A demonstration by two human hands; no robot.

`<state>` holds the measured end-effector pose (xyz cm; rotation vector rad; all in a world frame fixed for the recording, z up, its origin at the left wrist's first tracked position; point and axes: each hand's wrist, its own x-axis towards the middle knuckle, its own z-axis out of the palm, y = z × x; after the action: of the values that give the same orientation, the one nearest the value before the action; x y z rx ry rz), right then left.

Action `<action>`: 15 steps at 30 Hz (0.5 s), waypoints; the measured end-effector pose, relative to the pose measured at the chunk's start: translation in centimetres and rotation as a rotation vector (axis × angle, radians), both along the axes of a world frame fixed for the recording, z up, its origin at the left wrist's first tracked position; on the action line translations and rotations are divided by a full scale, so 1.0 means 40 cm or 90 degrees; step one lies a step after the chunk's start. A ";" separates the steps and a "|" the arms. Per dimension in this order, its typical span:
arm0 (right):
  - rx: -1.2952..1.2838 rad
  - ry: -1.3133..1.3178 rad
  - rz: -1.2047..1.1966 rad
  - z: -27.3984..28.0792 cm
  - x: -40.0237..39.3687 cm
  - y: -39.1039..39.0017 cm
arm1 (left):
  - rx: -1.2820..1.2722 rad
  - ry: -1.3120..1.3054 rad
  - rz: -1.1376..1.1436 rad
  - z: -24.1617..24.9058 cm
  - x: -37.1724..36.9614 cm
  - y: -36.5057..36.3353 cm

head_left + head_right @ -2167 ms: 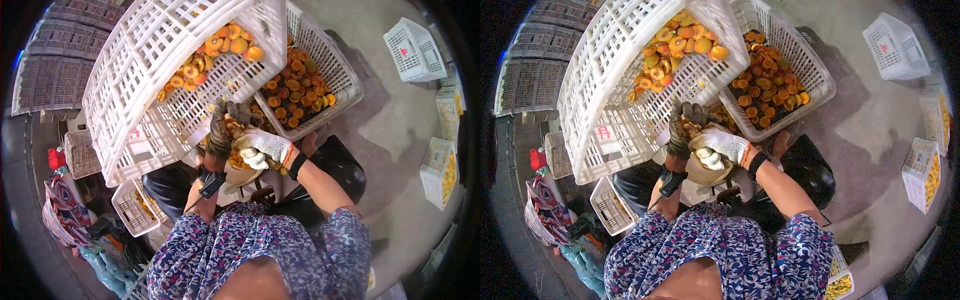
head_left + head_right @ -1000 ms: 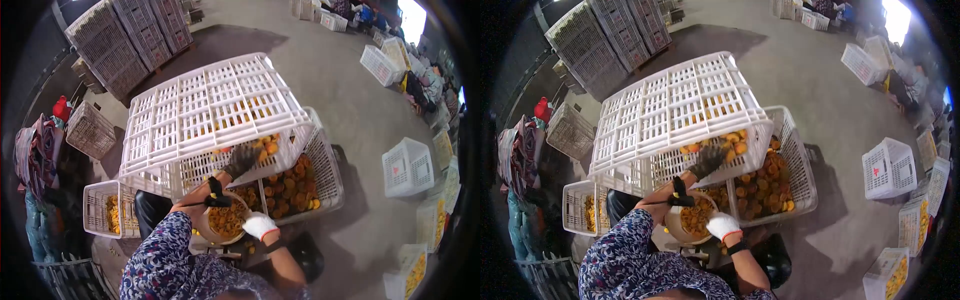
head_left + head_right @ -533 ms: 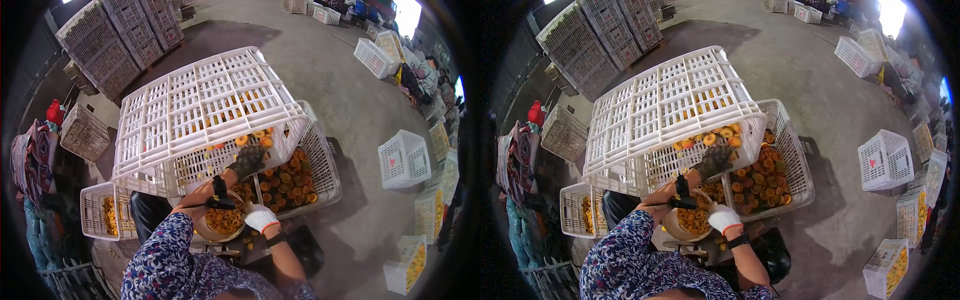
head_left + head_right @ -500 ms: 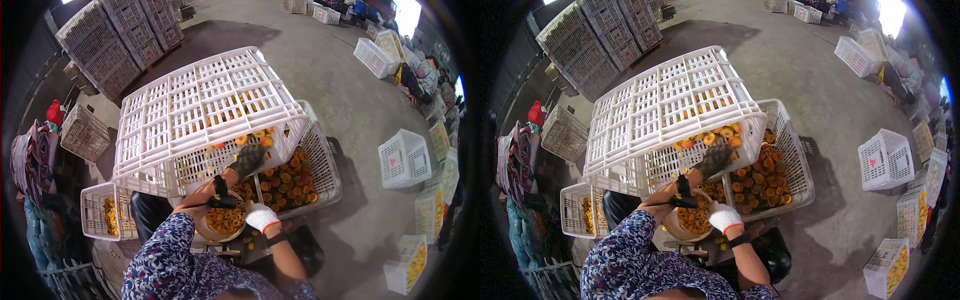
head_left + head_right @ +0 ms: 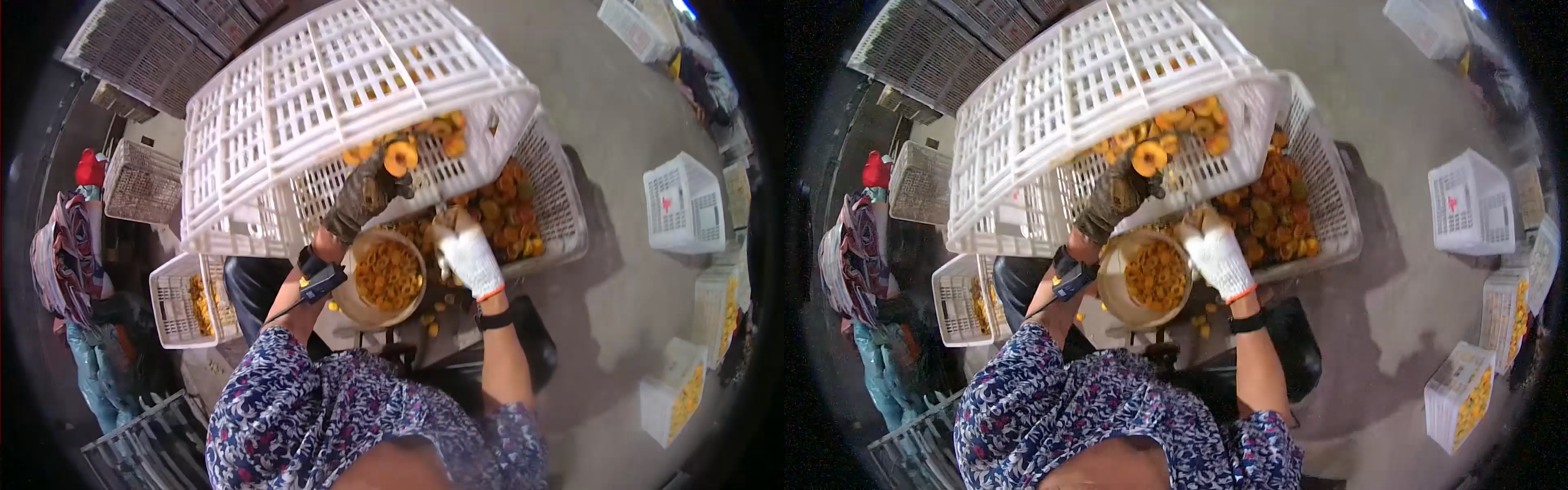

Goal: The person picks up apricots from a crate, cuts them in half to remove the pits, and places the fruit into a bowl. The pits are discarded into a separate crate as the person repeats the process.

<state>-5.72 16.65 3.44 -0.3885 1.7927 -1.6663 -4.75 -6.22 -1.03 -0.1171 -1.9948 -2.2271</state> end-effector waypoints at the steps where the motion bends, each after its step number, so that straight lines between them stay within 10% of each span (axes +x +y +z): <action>1: -0.012 0.004 -0.045 -0.001 -0.003 -0.006 | 0.027 -0.054 0.020 0.009 0.007 0.013; 6: -0.008 0.153 -0.122 -0.039 0.015 -0.024 | 0.227 -0.088 0.004 0.057 0.046 0.108; 8: 0.024 0.503 -0.103 -0.068 0.012 -0.027 | -0.058 0.053 0.023 0.087 0.056 0.136; 15: 0.167 0.428 -0.086 -0.049 0.017 -0.018 | 0.018 -0.093 0.028 0.082 0.058 0.181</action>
<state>-5.02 15.92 1.49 -0.7902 2.5388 -1.4507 -2.44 1.03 2.24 0.0943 -2.0143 -2.2965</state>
